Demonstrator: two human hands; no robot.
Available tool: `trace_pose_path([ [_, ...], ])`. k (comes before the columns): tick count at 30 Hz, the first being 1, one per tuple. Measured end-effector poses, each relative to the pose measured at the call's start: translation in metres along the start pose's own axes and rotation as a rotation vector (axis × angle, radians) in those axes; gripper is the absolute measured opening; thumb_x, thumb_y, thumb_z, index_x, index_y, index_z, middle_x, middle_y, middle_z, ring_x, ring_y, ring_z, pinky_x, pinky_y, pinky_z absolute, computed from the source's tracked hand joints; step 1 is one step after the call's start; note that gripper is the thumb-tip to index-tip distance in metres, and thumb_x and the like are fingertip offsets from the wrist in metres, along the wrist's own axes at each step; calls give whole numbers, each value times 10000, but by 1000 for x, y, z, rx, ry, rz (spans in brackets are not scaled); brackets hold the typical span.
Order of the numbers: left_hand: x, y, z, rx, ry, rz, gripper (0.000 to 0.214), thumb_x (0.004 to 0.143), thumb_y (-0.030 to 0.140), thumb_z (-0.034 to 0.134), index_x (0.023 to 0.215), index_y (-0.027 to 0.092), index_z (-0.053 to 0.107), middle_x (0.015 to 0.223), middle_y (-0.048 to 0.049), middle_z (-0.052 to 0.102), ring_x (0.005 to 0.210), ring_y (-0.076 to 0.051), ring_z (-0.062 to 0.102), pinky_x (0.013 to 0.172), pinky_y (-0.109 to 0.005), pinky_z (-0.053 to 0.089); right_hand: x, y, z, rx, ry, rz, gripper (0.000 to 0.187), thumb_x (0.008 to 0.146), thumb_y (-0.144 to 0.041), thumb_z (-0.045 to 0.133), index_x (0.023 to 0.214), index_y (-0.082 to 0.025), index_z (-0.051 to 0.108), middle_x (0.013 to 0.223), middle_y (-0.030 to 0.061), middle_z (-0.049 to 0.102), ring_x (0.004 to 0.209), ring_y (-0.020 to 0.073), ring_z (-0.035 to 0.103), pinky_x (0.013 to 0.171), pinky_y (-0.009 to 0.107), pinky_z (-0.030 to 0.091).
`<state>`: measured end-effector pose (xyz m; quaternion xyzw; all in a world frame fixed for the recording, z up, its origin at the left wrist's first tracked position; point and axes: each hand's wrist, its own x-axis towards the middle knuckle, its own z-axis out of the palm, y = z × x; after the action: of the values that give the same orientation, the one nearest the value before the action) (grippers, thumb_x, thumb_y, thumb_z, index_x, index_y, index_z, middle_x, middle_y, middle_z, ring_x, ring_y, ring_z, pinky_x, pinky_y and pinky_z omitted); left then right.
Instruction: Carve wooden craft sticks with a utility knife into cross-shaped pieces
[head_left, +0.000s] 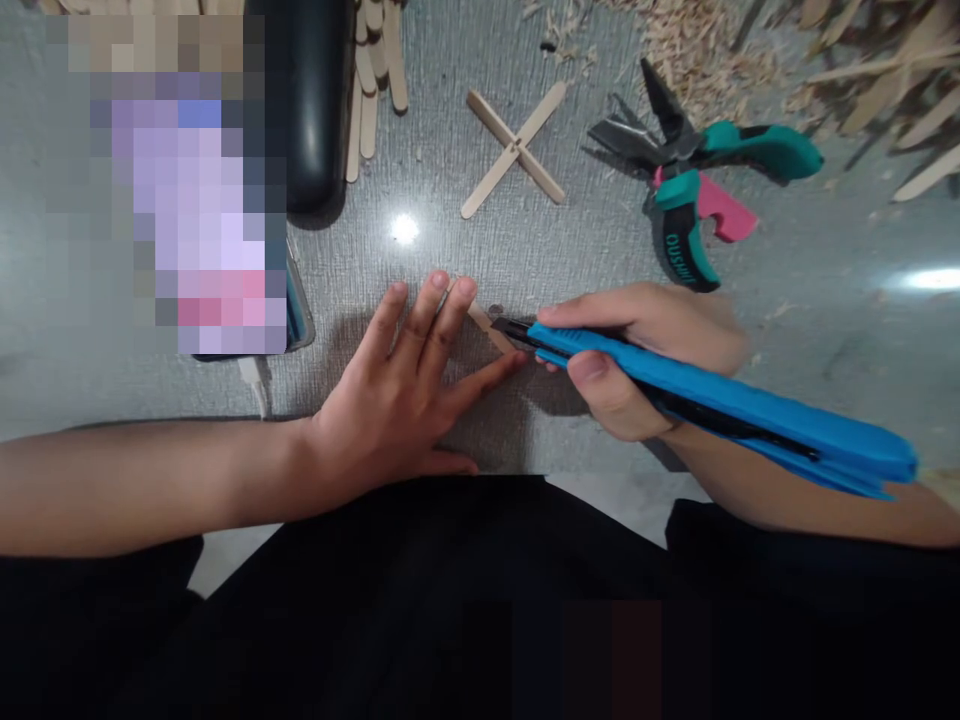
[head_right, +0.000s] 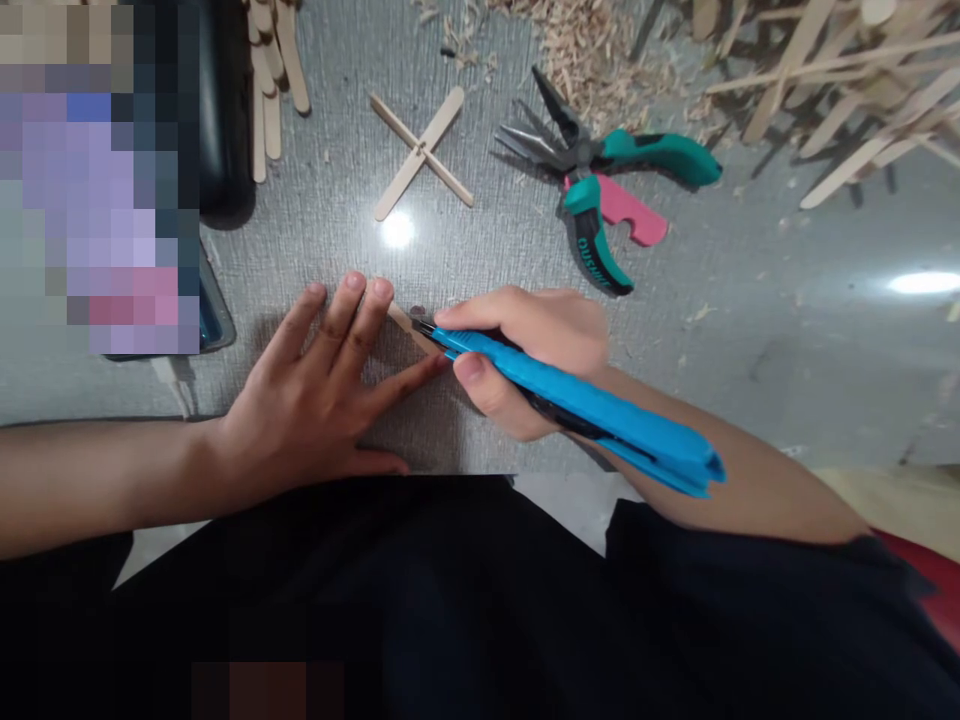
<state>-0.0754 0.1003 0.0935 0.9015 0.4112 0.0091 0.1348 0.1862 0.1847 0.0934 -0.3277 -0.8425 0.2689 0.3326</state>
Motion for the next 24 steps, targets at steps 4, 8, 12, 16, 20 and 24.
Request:
trace_pose_path([
  [4,0,0,-1,2,8,0,1484,846,954,766,1889,252,-23,1932,-318,176,1777,-562,290,1422,-715,269,1,0,-1,-8,-37,0,224,1079,-393,631,1203,-325,805,912,24,876,684,231,805,577,388,660],
  [8,1,0,-2,21,20,7,1481,851,966,747,1888,233,-15,1905,-355,228,1764,-568,317,1406,-720,315,0,0,-1,-7,-29,-23,213,1063,-377,649,1201,-315,798,909,21,878,689,221,811,588,366,665],
  [12,2,0,-4,-5,6,0,1495,856,927,786,1886,227,-42,1905,-351,230,1764,-571,313,1408,-730,314,0,-1,-3,-43,-62,-8,223,1088,-392,610,1209,-330,787,904,13,869,689,228,807,605,382,680],
  [16,3,1,-6,-44,-16,-5,1447,872,874,819,1892,235,16,1923,-322,200,1769,-577,291,1414,-747,296,5,0,-2,-49,-57,-132,164,1045,-307,645,1167,-304,754,851,0,832,665,207,782,591,351,651],
  [20,3,1,-6,-61,-26,-12,1397,862,858,840,1888,252,111,1934,-296,187,1772,-580,278,1418,-764,290,12,3,-1,-75,-81,-321,184,971,-228,695,1155,-235,699,707,-34,699,533,161,633,516,317,551],
  [24,3,2,-5,-49,-9,-13,1413,857,863,841,1886,231,108,1917,-313,232,1767,-574,298,1414,-757,315,17,0,-1,-115,-128,-351,181,951,-170,720,1125,-211,687,633,-64,617,485,130,537,470,296,476],
])
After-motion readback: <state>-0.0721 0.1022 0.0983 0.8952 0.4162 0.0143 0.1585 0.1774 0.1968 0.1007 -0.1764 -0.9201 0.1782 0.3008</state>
